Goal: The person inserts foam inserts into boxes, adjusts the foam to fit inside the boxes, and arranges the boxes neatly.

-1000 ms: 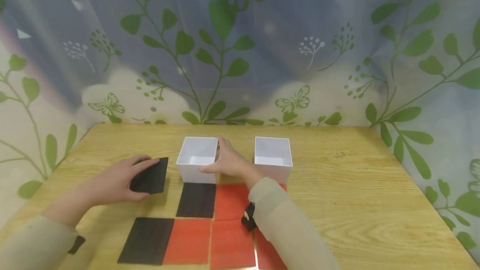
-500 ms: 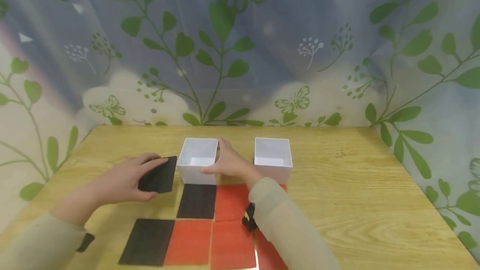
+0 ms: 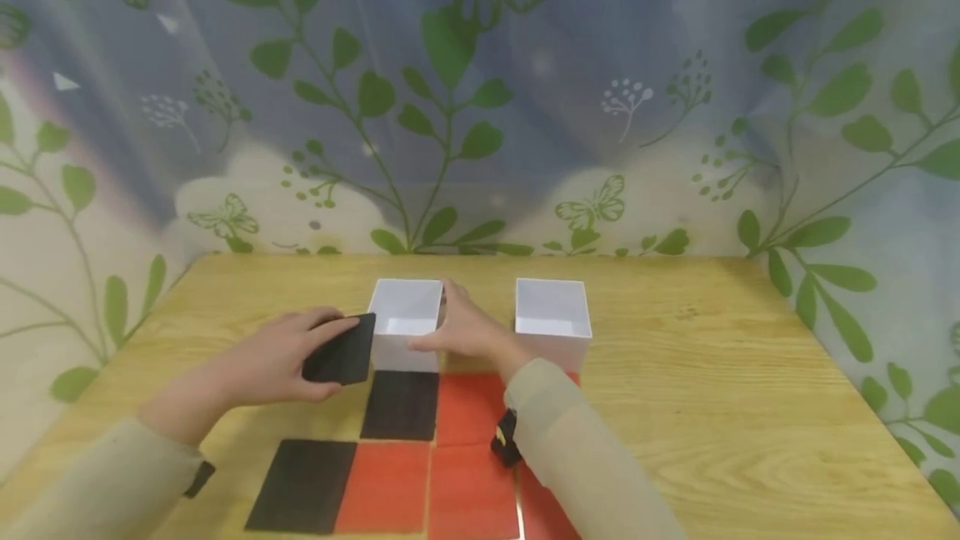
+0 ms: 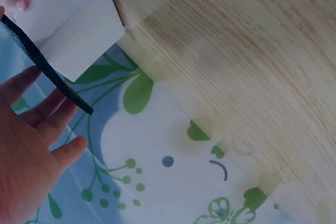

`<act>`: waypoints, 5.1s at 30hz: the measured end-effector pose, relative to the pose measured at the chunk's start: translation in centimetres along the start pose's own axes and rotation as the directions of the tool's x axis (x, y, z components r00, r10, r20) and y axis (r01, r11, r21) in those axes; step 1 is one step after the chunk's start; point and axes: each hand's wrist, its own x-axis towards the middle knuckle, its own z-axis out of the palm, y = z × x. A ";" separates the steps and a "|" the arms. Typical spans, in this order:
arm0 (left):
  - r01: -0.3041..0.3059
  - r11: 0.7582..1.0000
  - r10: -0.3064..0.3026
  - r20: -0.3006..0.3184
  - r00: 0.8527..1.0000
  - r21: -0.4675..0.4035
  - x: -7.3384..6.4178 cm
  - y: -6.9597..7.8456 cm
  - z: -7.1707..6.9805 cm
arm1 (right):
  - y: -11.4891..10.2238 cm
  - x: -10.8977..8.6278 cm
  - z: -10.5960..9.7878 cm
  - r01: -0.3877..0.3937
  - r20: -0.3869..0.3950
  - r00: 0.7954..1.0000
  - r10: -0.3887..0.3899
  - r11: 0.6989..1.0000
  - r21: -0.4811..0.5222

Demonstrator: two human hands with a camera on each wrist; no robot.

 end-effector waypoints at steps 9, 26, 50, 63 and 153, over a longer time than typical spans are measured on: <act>-0.030 1.000 0.030 -0.017 0.999 0.003 0.9 0.5 -0.1 | 0.0 0.0 -0.2 0.008 0.008 1.000 -0.008 1.000 0.004; -0.109 0.994 0.107 0.051 0.993 0.030 1.3 1.2 0.2 | 0.2 0.2 -0.2 0.022 0.014 1.000 -0.022 1.000 -0.019; -0.098 0.990 0.108 -0.101 0.989 0.101 2.1 3.7 2.7 | 0.2 0.1 -0.1 0.029 0.007 1.000 -0.029 1.000 -0.002; -0.059 0.997 0.069 -0.203 0.977 0.056 3.3 4.1 3.8 | 0.2 0.4 0.1 0.088 -0.020 0.996 -0.088 0.996 0.024; -0.072 0.963 0.122 -0.180 0.976 0.259 4.2 6.8 4.8 | 0.3 0.0 -0.2 0.163 0.003 0.987 -0.163 0.986 0.036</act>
